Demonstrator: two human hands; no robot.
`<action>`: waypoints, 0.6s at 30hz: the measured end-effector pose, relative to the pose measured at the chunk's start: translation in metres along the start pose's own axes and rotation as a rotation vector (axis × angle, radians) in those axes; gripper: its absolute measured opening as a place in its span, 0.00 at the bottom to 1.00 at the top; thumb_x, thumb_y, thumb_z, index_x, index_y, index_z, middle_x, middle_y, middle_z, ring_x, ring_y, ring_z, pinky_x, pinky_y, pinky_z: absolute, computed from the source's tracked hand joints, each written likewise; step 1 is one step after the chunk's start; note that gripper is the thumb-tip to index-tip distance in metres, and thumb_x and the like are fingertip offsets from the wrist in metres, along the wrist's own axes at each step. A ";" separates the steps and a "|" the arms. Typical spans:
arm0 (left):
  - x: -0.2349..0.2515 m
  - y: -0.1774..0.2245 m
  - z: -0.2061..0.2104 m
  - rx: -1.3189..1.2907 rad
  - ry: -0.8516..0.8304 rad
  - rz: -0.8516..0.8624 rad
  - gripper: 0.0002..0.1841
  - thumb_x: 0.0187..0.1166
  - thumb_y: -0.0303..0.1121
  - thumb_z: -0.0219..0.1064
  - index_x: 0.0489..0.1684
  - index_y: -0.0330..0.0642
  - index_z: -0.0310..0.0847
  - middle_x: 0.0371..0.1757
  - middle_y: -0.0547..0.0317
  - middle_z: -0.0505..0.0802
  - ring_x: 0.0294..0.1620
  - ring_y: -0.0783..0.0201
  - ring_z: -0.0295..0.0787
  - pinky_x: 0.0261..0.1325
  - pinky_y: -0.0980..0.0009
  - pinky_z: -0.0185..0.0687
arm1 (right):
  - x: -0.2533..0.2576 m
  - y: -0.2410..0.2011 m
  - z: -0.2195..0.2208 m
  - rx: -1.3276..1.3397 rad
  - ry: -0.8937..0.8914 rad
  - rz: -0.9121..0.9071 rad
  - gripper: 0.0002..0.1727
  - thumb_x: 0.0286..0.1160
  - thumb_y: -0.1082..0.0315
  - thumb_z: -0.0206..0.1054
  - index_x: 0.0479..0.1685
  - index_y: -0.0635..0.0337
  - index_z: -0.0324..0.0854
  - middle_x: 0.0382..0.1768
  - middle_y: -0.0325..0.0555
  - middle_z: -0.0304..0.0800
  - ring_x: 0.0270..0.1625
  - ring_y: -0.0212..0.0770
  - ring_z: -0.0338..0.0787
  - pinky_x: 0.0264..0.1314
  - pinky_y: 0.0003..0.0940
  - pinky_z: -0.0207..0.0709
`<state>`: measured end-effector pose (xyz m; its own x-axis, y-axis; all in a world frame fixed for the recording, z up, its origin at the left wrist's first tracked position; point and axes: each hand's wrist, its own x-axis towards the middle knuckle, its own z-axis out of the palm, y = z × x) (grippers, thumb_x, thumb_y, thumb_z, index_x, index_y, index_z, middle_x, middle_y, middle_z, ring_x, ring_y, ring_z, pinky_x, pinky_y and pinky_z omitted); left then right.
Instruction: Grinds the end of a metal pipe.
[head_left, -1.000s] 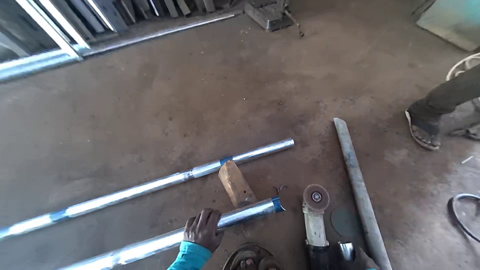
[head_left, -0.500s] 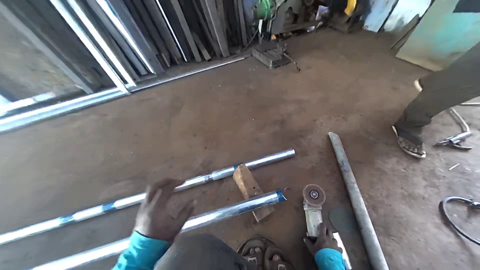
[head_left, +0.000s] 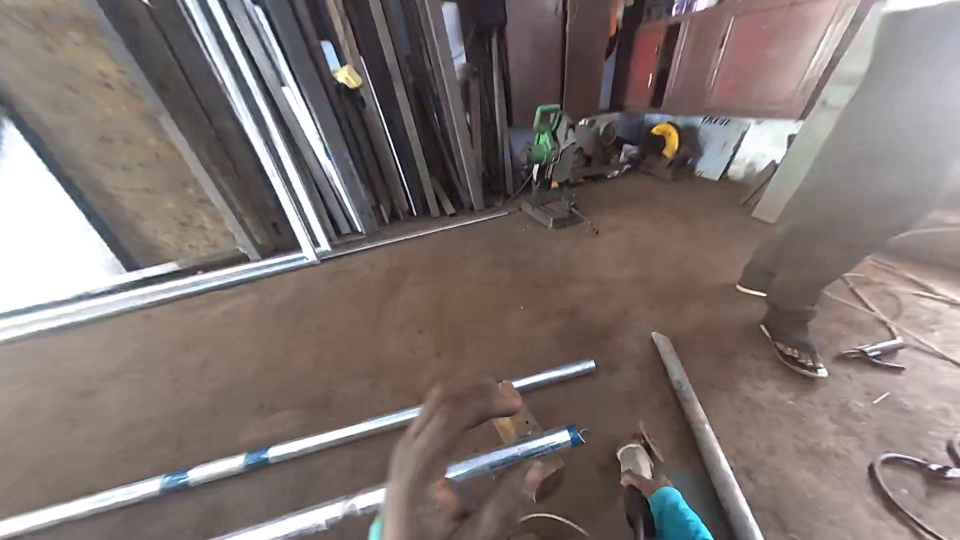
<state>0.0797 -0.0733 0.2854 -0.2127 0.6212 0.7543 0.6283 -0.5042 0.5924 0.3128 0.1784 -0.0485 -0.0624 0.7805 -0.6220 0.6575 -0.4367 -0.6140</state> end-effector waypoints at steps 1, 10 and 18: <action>0.002 -0.003 0.010 -0.075 -0.030 -0.076 0.20 0.77 0.52 0.74 0.60 0.53 0.86 0.56 0.67 0.93 0.58 0.70 0.90 0.59 0.69 0.90 | 0.001 -0.002 -0.005 0.103 -0.036 0.014 0.44 0.65 0.57 0.83 0.78 0.75 0.70 0.73 0.69 0.80 0.77 0.56 0.80 0.81 0.52 0.71; 0.017 -0.026 0.117 -0.222 -0.730 -1.102 0.53 0.70 0.44 0.82 0.93 0.36 0.48 0.78 0.31 0.79 0.75 0.41 0.80 0.76 0.46 0.77 | -0.127 -0.071 -0.053 0.397 -0.021 -0.560 0.39 0.61 0.55 0.75 0.70 0.74 0.73 0.51 0.57 0.90 0.49 0.43 0.92 0.56 0.44 0.87; 0.009 -0.025 0.140 -0.740 -0.211 -1.065 0.55 0.52 0.29 0.89 0.84 0.33 0.53 0.62 0.40 0.88 0.57 0.56 0.92 0.61 0.61 0.91 | -0.216 -0.139 -0.056 0.623 0.246 -1.183 0.34 0.86 0.46 0.57 0.64 0.77 0.70 0.49 0.44 0.87 0.51 0.24 0.88 0.59 0.26 0.84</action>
<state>0.1668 0.0284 0.2374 -0.1840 0.9634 -0.1949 -0.3442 0.1225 0.9309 0.2773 0.0954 0.1982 -0.1699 0.8565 0.4874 -0.1452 0.4674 -0.8720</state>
